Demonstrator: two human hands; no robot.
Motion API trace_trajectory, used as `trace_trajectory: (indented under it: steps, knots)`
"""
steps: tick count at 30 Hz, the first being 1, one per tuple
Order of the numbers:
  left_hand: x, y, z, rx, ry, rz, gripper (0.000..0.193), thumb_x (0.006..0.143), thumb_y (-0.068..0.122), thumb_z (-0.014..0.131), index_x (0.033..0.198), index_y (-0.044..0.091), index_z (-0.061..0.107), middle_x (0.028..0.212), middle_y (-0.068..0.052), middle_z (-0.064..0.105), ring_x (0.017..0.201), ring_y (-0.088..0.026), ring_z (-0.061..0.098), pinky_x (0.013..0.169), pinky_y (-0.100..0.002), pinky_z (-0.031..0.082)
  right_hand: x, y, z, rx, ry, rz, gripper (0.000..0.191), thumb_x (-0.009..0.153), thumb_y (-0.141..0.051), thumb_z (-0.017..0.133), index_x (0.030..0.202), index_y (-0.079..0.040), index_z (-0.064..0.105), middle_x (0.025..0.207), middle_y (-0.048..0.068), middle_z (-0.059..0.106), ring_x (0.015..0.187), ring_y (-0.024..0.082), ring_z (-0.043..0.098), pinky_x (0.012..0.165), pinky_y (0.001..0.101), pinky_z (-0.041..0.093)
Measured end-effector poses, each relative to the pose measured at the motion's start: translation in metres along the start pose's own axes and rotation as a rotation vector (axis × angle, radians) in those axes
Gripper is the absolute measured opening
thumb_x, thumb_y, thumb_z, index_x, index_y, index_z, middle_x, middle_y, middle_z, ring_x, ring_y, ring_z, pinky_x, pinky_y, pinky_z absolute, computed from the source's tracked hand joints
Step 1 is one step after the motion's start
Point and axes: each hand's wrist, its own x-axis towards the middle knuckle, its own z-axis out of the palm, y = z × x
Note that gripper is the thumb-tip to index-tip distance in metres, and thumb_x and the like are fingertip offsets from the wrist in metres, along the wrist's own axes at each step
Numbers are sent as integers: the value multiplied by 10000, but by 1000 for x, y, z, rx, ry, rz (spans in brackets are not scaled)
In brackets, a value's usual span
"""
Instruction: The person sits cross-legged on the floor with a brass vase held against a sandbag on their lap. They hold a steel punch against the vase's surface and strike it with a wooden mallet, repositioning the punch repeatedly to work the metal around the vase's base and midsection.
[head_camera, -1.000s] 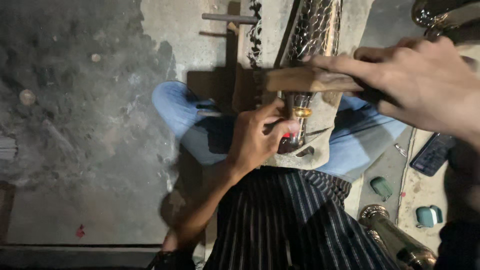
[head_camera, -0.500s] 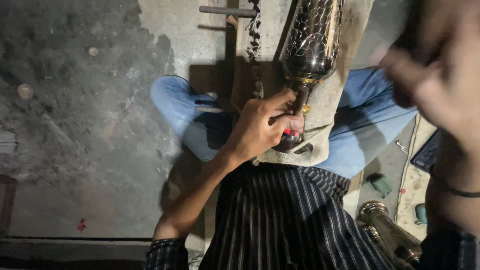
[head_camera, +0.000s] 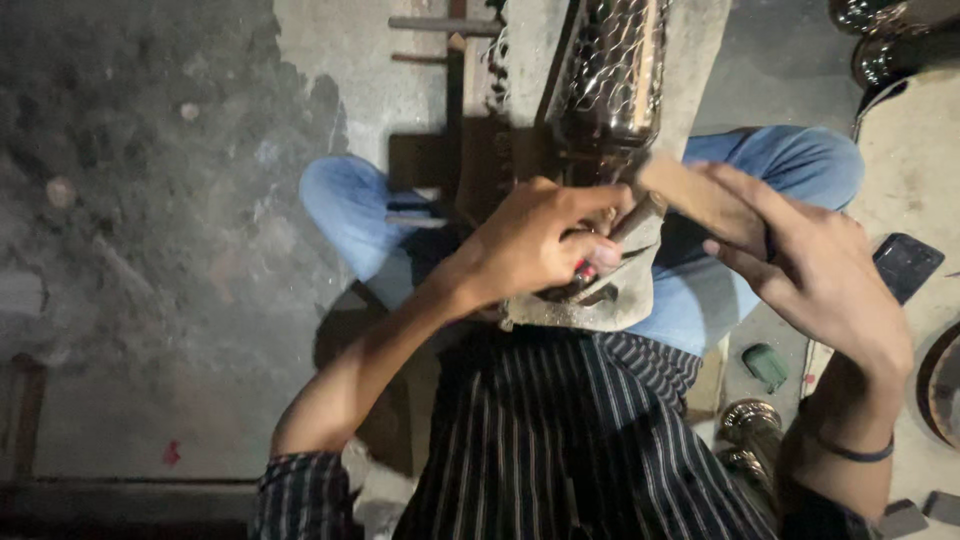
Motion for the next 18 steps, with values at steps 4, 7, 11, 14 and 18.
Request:
trace_trajectory:
  steps: [4,7,11,14,18]
  knots:
    - [3,3,6,29,41,74,206,900,104,742,1049,84,603,836,-86,751,769,-224,787,636,-351,585,-3,-8,2,460,335,-67,608,905,-165,830,1428,-52,543,894,150,688,718,209,666,681,360,531]
    - [5,3,9,66,35,63,238,871,86,746,1073,75,620,799,-93,744,719,-226,780,589,-351,581,-3,-10,-4,516,398,-47,603,919,-149,838,1411,-7,519,912,139,664,767,210,664,680,352,534]
    - [6,5,14,99,36,-4,196,901,72,741,1068,61,638,759,-86,745,624,-199,762,522,-348,540,-1,-5,-1,597,678,-169,589,975,-57,828,1427,36,463,1145,117,668,1029,184,640,918,333,541]
    - [6,6,17,117,86,-13,339,858,74,767,1173,57,645,730,-105,738,617,-200,757,517,-326,555,1,-2,7,783,596,-90,555,932,-43,836,1360,48,494,1092,69,563,1002,155,542,896,303,479]
    - [7,5,20,123,20,32,275,865,90,767,1113,59,650,768,-87,745,670,-200,771,557,-330,584,0,0,12,615,349,-201,594,792,-19,772,1336,60,548,1193,69,640,1091,151,614,934,336,513]
